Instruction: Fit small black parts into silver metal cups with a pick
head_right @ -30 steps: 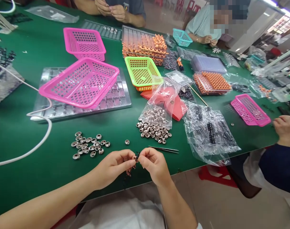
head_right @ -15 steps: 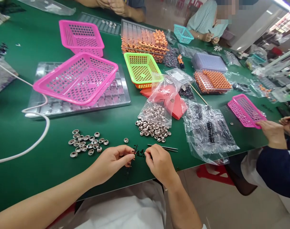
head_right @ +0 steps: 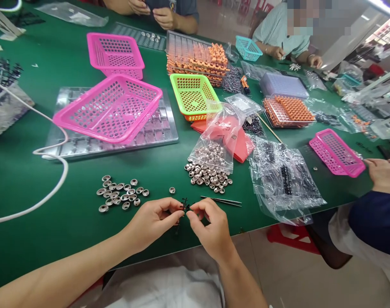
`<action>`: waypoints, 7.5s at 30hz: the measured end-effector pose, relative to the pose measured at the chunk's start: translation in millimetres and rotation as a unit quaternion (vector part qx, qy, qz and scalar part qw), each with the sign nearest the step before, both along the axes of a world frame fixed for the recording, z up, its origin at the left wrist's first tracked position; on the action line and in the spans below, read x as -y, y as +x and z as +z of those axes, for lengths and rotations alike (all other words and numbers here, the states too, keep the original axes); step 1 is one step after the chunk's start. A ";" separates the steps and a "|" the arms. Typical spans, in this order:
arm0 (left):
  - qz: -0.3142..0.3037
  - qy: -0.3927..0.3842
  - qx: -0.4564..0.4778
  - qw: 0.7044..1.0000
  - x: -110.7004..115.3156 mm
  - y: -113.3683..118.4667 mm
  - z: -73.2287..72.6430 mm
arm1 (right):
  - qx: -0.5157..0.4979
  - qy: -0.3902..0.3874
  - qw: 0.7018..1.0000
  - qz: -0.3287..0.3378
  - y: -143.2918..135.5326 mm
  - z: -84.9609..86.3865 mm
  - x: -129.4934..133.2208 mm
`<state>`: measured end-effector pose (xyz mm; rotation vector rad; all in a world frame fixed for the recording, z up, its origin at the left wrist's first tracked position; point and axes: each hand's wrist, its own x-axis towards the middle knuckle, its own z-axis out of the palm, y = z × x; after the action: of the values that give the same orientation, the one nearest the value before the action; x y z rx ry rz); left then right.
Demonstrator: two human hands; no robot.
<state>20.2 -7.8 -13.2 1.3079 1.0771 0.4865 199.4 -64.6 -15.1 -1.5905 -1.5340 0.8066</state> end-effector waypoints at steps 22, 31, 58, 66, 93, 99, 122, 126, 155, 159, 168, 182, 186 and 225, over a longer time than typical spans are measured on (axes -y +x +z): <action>-0.047 -0.129 0.119 0.983 -8.4 -3.5 -2.8 | -0.287 -0.120 0.949 0.044 2.5 -7.5 -11.1; -0.018 -0.118 0.072 0.990 -5.3 -2.2 -0.6 | 0.175 0.039 0.981 0.078 26.5 -13.3 -9.2; 0.005 0.055 0.027 0.998 4.4 -3.0 -3.0 | -0.024 -0.004 1.000 -0.018 -11.0 1.5 3.4; -0.034 0.056 0.035 0.997 0.8 -5.4 8.1 | -0.073 -0.068 0.995 -0.018 -10.9 3.9 -0.9; -0.005 -0.079 0.061 0.995 -2.1 -2.4 -1.9 | 0.163 0.043 0.985 0.036 26.8 -8.6 -1.6; 0.007 -0.078 0.073 0.994 -1.5 -2.0 -1.0 | 0.038 0.004 0.999 0.018 7.3 4.0 5.9; -0.048 0.001 0.035 0.998 -1.9 -5.2 0.8 | -0.144 -0.100 0.981 -0.077 -20.8 -13.7 3.9; -0.065 -0.010 0.070 0.995 -3.1 -6.6 -4.6 | -0.225 -0.134 0.960 -0.100 -23.5 -16.0 -0.6; -0.013 -0.157 0.088 0.984 -5.7 -2.8 -3.4 | 0.182 0.058 0.981 0.042 22.3 -22.0 -0.2; -0.004 -0.161 0.072 0.984 -6.2 -1.1 -3.1 | 0.191 0.059 0.979 0.046 23.0 -22.1 -0.3; 0.010 -0.159 0.054 0.986 -5.4 0.4 0.9 | 0.192 0.063 0.979 0.039 21.6 -19.2 -0.4; 0.001 -0.150 0.080 0.985 -2.0 0.4 3.1 | -0.001 0.040 0.999 -0.003 -3.7 -2.4 8.2; 0.012 -0.138 0.093 0.986 -0.8 0.6 1.0 | -0.005 0.026 1.000 0.003 -8.4 -1.3 7.8; -0.039 0.010 0.053 0.998 -1.6 -5.4 11.4 | -0.195 -0.067 0.975 -0.078 -20.8 -8.8 9.6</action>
<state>14.8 -6.3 -1.8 1.3231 0.9323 0.5034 178.6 -74.1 -23.9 -1.5158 -1.0808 1.0780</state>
